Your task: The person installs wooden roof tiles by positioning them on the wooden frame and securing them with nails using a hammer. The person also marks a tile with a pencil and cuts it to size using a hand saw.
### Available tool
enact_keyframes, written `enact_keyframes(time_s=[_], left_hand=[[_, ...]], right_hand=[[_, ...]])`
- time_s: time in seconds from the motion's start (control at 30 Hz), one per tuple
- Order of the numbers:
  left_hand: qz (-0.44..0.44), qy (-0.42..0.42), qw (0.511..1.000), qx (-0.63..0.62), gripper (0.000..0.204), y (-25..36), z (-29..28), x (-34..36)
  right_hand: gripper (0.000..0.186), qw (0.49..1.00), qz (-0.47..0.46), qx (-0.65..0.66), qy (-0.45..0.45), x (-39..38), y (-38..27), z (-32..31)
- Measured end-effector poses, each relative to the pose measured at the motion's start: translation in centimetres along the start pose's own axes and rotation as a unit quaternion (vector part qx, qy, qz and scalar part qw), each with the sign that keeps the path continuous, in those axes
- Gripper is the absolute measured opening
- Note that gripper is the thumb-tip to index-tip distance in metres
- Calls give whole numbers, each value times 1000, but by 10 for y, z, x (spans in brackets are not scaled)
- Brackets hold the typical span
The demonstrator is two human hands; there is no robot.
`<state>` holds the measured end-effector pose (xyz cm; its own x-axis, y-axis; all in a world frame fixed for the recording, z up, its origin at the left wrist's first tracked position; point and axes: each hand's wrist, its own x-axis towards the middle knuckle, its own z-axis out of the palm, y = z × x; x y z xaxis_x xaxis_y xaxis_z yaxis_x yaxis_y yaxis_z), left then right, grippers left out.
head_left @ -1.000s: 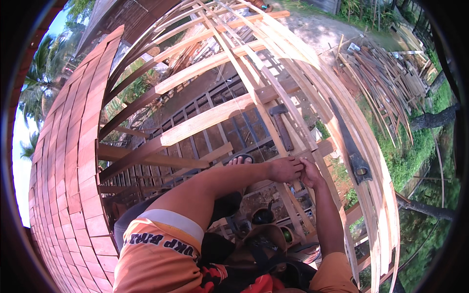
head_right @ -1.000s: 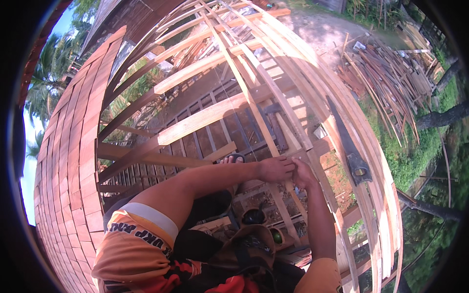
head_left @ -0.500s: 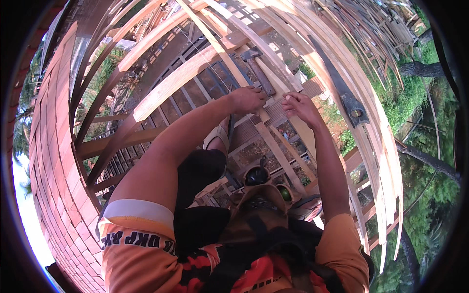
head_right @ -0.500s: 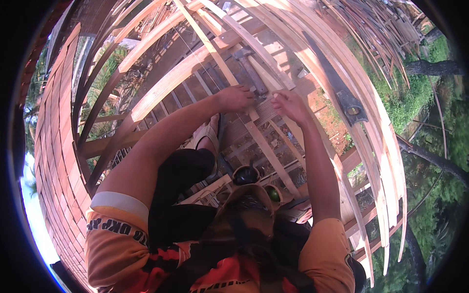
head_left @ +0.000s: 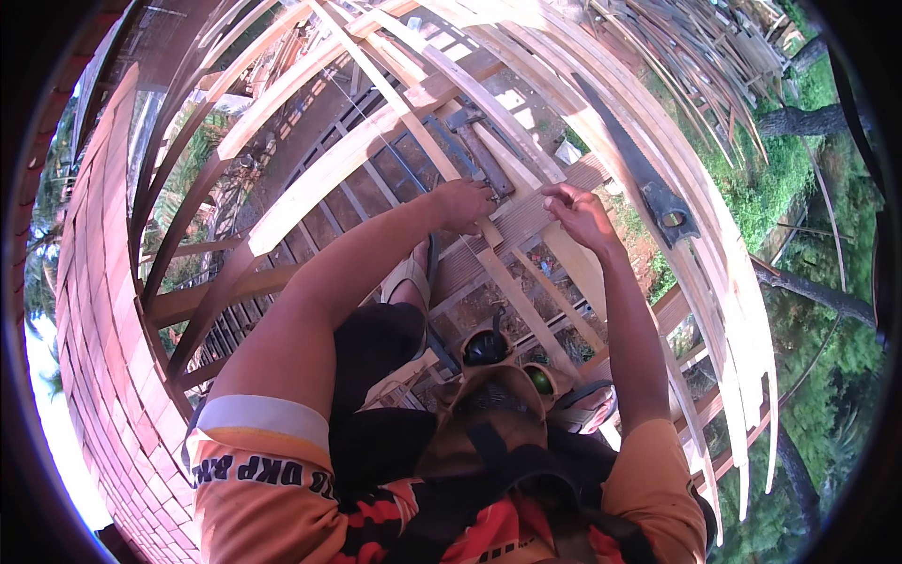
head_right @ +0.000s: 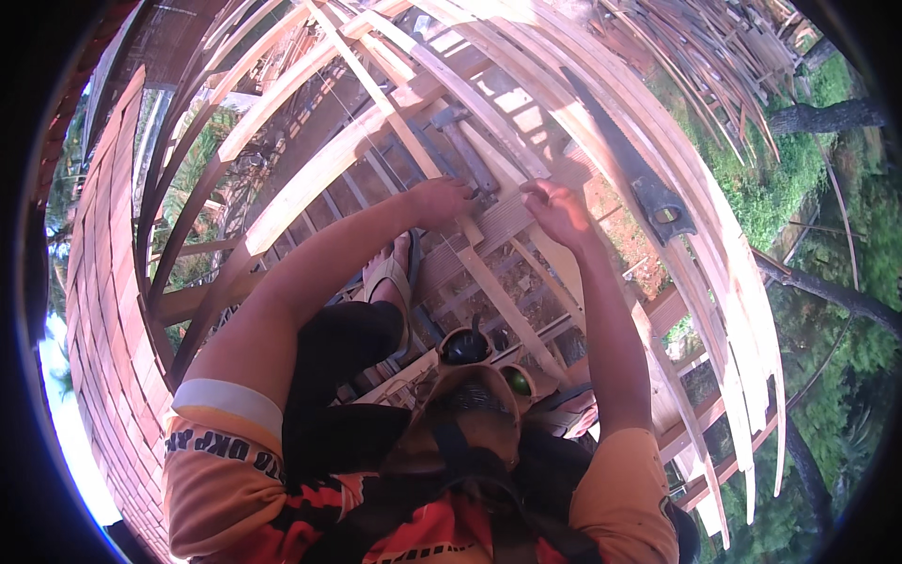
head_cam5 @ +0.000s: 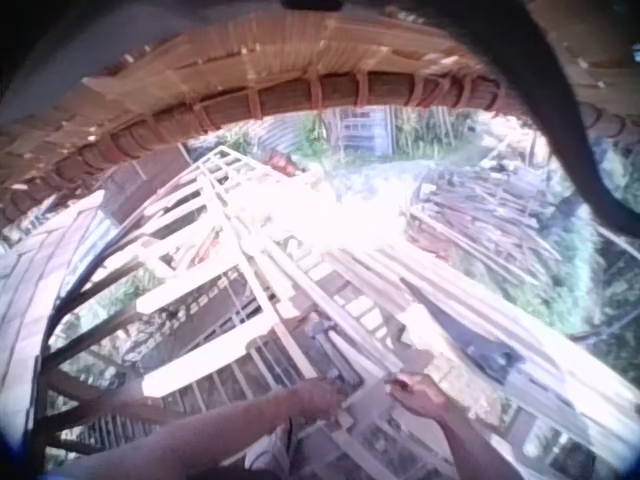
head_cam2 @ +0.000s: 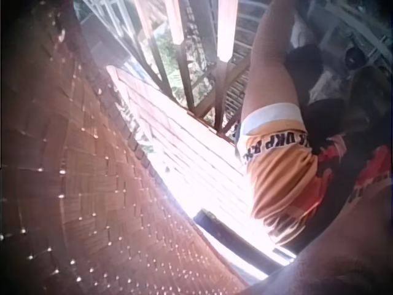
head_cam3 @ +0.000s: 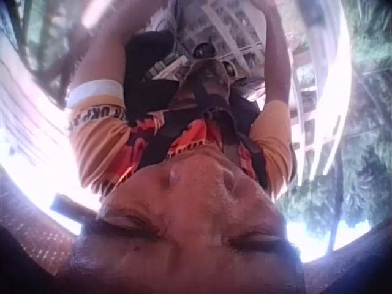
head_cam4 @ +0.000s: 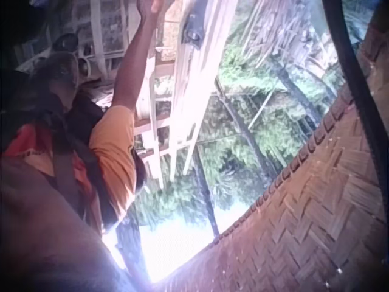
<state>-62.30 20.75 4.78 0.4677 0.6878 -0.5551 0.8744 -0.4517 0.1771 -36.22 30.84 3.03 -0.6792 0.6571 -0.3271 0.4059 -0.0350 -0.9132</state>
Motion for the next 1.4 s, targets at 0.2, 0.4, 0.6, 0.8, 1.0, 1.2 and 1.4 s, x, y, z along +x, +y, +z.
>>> enact_keyframes(time_s=[0.2,0.4,0.6,0.8,1.0,1.2,1.4], left_hand=[[35,-26,997,68,32,16,-63,-36],[34,-43,991,-123,41,69,-185,-190],[-96,47,907,-407,46,84,-172,-252],[-321,205,807,-451,46,74,4,-254],[-343,151,779,-502,45,62,67,-229],[-251,163,767,-568,43,50,34,-189],[-297,153,746,-576,42,31,41,-239]], right_hand=[[35,981,-83,-130,-116,-1,-8,43],[38,990,-65,-76,-99,5,-15,72],[40,985,-40,-151,-67,19,1,78],[37,991,-89,-100,-30,25,0,90],[35,987,-62,-129,68,54,-20,84],[47,964,-81,-246,63,97,1,108],[58,927,-59,-371,-2,128,-1,132]])
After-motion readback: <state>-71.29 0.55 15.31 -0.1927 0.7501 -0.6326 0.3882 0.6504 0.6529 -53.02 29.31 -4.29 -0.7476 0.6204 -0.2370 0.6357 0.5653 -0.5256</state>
